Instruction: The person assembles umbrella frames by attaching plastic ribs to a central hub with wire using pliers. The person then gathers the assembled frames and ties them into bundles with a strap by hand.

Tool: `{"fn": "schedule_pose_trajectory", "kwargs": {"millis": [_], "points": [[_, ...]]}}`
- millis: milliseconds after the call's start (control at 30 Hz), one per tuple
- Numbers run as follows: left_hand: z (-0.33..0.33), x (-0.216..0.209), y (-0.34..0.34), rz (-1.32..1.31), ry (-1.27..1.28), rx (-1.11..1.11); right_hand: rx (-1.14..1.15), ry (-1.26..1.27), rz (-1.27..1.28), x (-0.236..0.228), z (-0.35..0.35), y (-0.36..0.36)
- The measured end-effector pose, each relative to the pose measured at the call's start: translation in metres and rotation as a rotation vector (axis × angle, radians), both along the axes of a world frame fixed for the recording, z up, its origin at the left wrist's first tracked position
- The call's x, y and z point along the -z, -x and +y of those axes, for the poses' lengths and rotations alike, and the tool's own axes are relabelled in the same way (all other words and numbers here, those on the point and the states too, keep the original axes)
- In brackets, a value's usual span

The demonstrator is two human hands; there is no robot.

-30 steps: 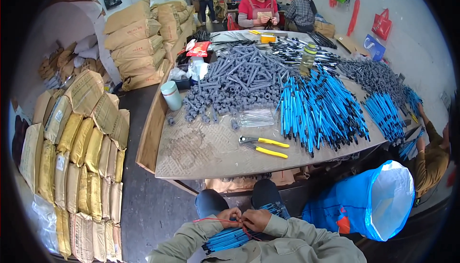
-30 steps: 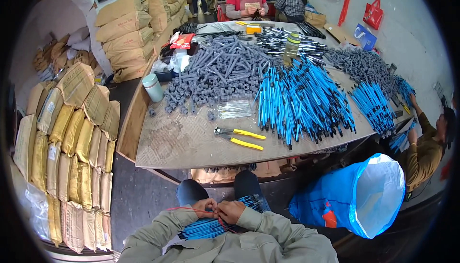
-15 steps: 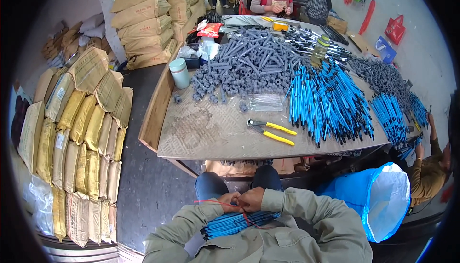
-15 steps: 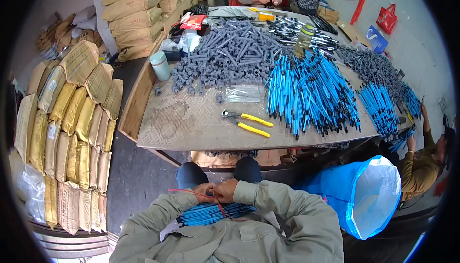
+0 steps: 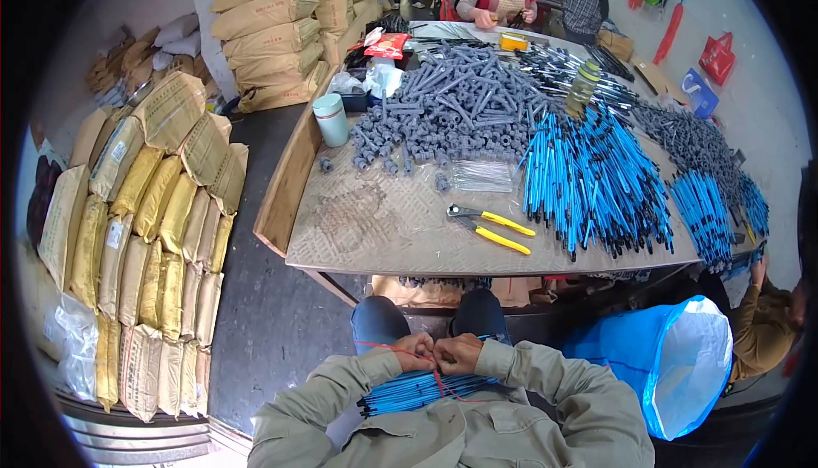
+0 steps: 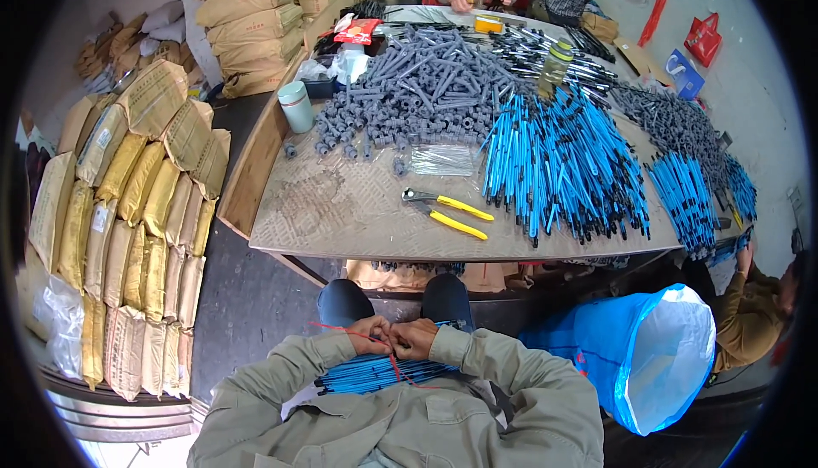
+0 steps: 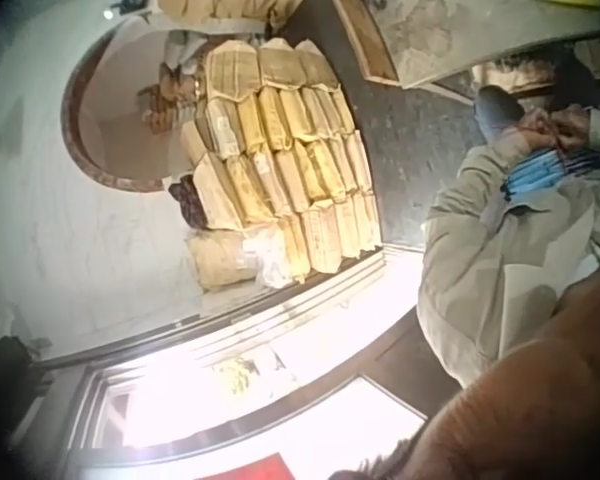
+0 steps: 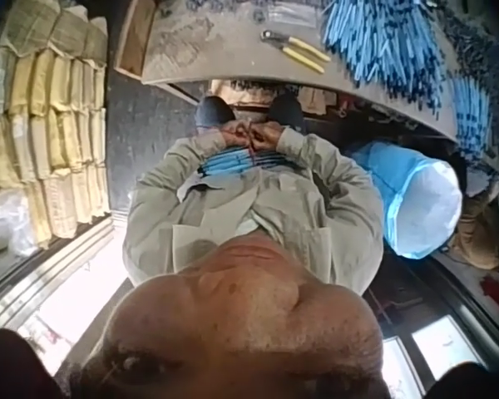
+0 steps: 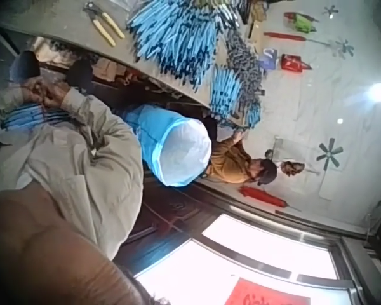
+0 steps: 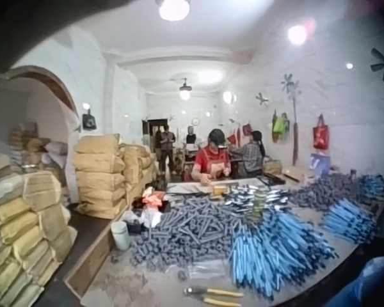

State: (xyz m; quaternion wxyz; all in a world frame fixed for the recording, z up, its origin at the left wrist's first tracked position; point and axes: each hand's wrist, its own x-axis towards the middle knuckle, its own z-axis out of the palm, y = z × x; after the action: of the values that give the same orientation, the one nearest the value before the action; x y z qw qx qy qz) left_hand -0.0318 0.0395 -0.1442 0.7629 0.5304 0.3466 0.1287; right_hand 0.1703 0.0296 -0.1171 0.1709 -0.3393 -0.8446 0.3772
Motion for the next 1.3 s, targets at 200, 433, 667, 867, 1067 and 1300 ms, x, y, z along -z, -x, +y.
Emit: {"fn": "schedule_pose_trajectory", "kwargs": {"millis": [200, 433, 667, 867, 1067, 1300], "points": [[-0.008, 0.004, -0.003, 0.006, -0.092, -0.081, -0.017, 0.014, 0.099, -0.001, -0.001, -0.003], [-0.029, -0.005, -0.017, 0.320, -0.676, -0.287, 0.001, -0.054, 0.098, 0.001, -0.003, -0.005], [-0.043, -0.021, -0.022, 0.342, -0.825, -0.376, 0.035, 0.266, 0.189, 0.008, 0.001, -0.012], [-0.045, -0.035, -0.022, 0.310, -0.908, -0.369, -0.013, 0.356, 0.290, 0.018, 0.010, -0.010], [-0.046, -0.033, -0.022, 0.315, -0.904, -0.395, -0.040, 0.725, 0.338, 0.026, 0.016, -0.012], [-0.047, -0.032, -0.022, 0.327, -0.901, -0.423, 0.071, 0.662, 0.348, 0.037, 0.016, -0.008]]}}
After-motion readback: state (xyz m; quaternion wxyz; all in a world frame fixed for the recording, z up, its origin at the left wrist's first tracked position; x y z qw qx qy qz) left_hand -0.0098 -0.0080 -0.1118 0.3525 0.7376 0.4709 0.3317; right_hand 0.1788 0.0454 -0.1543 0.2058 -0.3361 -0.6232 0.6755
